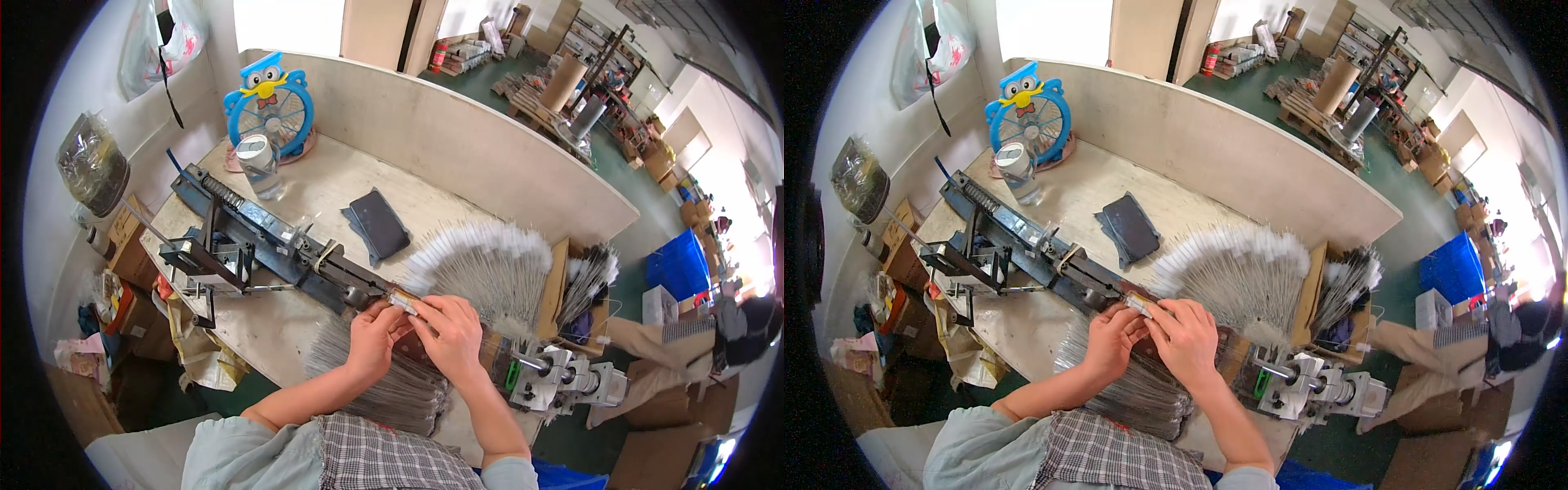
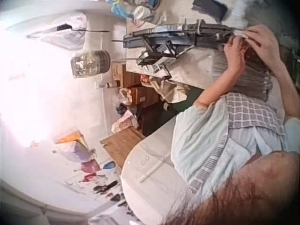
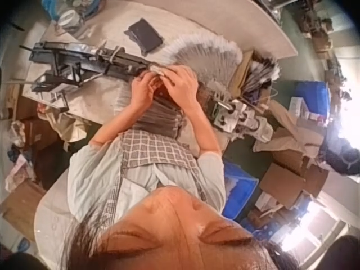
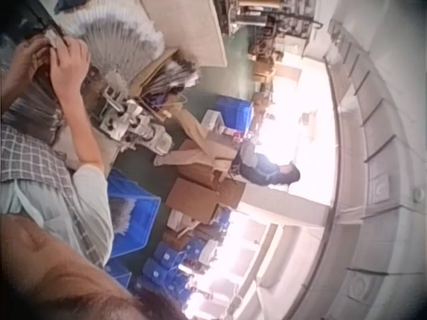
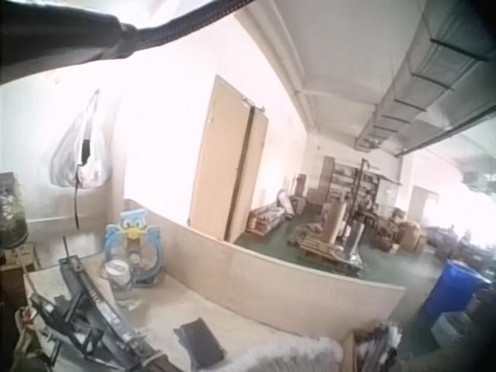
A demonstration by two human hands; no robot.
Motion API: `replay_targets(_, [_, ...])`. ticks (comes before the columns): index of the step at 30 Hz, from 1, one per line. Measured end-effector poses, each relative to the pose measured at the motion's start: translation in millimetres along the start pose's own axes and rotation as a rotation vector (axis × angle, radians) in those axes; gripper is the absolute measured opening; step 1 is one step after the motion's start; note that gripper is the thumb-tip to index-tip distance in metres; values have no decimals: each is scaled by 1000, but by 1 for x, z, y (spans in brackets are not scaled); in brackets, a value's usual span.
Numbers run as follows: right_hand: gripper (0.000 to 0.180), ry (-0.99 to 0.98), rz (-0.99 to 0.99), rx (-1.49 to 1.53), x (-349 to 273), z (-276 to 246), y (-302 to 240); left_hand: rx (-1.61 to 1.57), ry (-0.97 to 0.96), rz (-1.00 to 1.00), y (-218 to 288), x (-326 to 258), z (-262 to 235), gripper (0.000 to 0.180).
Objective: The worker is manually assembling plastic components, likely sprayer nozzles and tubes, using an industrial assembly fixture.
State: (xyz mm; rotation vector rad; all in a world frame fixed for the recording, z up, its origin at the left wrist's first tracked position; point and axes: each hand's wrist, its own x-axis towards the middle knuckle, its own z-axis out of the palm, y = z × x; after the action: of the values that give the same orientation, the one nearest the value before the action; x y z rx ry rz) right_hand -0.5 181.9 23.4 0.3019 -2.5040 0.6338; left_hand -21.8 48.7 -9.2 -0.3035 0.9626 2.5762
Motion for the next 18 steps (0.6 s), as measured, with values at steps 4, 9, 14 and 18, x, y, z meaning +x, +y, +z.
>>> replay_targets(4, [22,22,-9,22,3,-4,-3,34,18,21,1,-1,3,9])
replay_targets(9, [27,25,23,51,6,1,-7,47,9,22,-3,3,1,8])
replay_targets(14, [33,27,61,7,4,12,-7,-48,-25,8,-7,7,-16,10])
replay_targets(18, [32,50,65,-2,3,2,-9,-40,2,-32,-3,5,-6,23])
